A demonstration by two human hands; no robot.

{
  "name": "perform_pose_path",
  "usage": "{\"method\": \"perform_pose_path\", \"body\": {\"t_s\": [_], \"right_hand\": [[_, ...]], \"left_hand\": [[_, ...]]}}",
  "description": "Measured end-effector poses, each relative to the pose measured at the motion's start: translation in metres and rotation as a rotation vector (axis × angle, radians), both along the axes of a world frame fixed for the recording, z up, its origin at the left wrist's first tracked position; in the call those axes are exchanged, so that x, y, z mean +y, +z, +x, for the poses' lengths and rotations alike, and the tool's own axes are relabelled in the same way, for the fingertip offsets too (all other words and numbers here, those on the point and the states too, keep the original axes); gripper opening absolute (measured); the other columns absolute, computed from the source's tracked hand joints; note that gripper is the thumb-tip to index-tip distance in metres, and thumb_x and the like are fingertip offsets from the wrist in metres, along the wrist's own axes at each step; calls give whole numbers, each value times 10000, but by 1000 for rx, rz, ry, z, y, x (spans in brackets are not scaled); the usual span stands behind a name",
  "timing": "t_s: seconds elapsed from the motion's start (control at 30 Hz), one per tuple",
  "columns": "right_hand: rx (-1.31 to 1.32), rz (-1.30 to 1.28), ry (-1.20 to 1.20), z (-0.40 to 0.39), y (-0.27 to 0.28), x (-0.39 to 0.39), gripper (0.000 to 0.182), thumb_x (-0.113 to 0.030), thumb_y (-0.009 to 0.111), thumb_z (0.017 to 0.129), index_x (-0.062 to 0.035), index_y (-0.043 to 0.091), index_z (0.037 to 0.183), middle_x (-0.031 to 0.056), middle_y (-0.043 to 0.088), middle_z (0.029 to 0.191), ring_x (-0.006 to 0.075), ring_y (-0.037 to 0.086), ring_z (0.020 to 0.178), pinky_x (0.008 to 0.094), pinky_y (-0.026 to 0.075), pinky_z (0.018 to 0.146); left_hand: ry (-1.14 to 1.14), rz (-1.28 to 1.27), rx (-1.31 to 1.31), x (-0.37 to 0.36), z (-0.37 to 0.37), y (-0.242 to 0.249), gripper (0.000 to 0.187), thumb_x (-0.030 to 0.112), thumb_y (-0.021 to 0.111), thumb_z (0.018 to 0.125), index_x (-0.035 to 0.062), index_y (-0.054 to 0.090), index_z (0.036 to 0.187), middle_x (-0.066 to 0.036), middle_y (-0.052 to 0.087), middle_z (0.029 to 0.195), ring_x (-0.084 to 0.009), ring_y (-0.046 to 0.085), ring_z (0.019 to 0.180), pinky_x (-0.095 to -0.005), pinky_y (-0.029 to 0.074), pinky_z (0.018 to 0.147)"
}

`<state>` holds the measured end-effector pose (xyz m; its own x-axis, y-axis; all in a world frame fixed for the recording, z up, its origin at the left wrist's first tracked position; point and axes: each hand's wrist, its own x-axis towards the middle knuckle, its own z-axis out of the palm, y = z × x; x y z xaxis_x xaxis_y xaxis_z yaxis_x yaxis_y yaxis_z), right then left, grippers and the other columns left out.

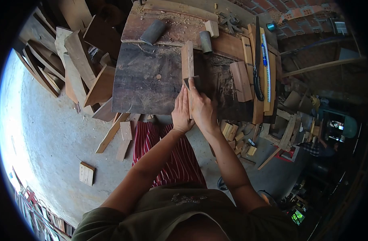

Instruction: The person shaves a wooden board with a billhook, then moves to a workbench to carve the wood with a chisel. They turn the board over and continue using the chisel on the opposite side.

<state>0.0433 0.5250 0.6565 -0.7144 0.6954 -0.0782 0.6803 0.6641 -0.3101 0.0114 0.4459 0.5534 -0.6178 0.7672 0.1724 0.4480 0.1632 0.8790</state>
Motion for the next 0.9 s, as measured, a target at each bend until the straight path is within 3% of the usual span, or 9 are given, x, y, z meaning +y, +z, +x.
{"method": "perform_pose_path", "body": {"t_s": [0.13,0.37,0.43,0.5,0.57,0.7,0.9], "right_hand": [[6,-97,-9,-31,16,22,676,-100,621,888,-195,375,1511,255,678,890,445,687,824,511,562,724],[3,8,55,-2,3,1,718,-63,603,876,-193,334,1528,268,671,947,446,682,853,502,563,736],[65,17,57,-20,6,16,634,-163,587,924,-166,353,1513,229,666,838,405,705,757,476,579,646],[74,56,74,-37,2,34,645,-152,598,909,-154,362,1510,222,668,840,395,708,752,466,584,645],[40,-55,-1,-46,4,38,733,-35,586,864,-189,327,1533,279,665,991,453,673,905,503,555,776],[27,-40,19,-12,9,7,694,-32,581,875,-184,367,1516,292,667,935,466,678,837,498,565,732],[-12,21,-11,-55,4,49,731,-78,620,869,-196,337,1533,260,677,871,422,694,801,495,563,697]], "left_hand": [[-10,-13,50,-1,-2,-1,940,221,614,769,-35,145,1543,-223,236,1586,-396,342,1405,-419,339,1150],[22,-10,71,2,-1,-3,954,196,609,753,-33,131,1546,-214,239,1586,-397,340,1402,-417,341,1150],[8,5,57,-1,0,5,942,181,602,755,-39,136,1544,-218,242,1584,-399,341,1400,-412,348,1145],[6,-8,63,-2,2,-1,932,168,594,756,-42,140,1543,-223,240,1584,-403,347,1394,-412,350,1144],[-2,-14,74,-1,-1,1,926,172,593,761,-47,144,1541,-227,236,1585,-404,348,1394,-412,351,1143],[3,-9,57,0,0,0,945,185,617,750,-52,153,1539,-229,231,1587,-401,343,1400,-411,356,1139],[3,-17,76,-1,-2,2,982,167,626,707,-51,151,1539,-226,231,1589,-401,336,1406,-396,371,1131]]}}
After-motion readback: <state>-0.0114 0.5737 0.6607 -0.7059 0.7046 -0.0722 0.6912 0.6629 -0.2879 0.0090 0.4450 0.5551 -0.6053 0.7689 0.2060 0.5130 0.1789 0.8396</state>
